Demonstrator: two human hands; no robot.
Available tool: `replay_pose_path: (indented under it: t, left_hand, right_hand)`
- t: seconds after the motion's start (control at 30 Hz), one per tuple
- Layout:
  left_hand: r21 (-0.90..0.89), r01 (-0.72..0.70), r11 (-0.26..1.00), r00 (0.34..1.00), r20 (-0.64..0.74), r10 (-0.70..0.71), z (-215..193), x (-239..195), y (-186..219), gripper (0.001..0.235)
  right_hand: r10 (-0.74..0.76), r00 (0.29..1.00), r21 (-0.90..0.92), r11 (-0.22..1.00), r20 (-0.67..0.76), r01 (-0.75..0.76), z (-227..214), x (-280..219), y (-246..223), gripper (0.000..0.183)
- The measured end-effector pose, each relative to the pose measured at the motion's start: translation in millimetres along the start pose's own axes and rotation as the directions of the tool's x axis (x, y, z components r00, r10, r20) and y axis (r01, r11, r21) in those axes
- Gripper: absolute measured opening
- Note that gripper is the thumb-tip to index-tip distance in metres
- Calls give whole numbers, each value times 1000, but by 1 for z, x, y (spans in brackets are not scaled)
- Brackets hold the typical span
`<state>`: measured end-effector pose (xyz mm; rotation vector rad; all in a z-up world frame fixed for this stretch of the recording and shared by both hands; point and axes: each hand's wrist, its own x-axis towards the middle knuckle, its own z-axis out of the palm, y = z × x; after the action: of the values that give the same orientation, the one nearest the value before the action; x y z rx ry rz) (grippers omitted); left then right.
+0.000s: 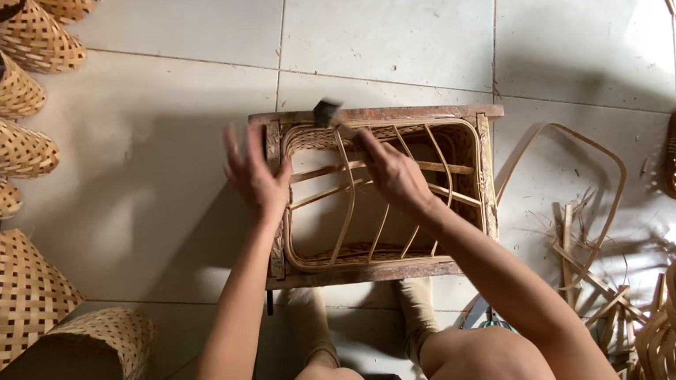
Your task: The person weaves a rectangular basket by fitting a woven panel into a wooden mold and securing it with a hammer. They then insert and adjust multiple bamboo strips to form the basket's internal frame.
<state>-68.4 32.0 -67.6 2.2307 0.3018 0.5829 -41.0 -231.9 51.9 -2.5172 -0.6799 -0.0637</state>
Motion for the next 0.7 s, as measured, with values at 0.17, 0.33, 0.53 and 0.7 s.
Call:
replay_pose_path:
  t: [0.17,0.33,0.53,0.7]
  left_hand:
    - [195,-490,850,867,212,451,24,53,35,32]
    - [147,-502,852,838,326,437,37,64,34,48]
    - [139,-533,835,819,332,468,27,59,34,46]
    - [125,-533,837,817,332,472,16,68,46,43]
  right_hand:
    - [43,997,124,992,-59,-35,-11,-12,16,49]
    - [19,998,100,995,-61,-12,-7,-29,37,50]
    - [137,990,-6,991,37,-137,-28,-36,42,60]
    - [137,987,-18,990,-82,-139,-65,-47,52,56]
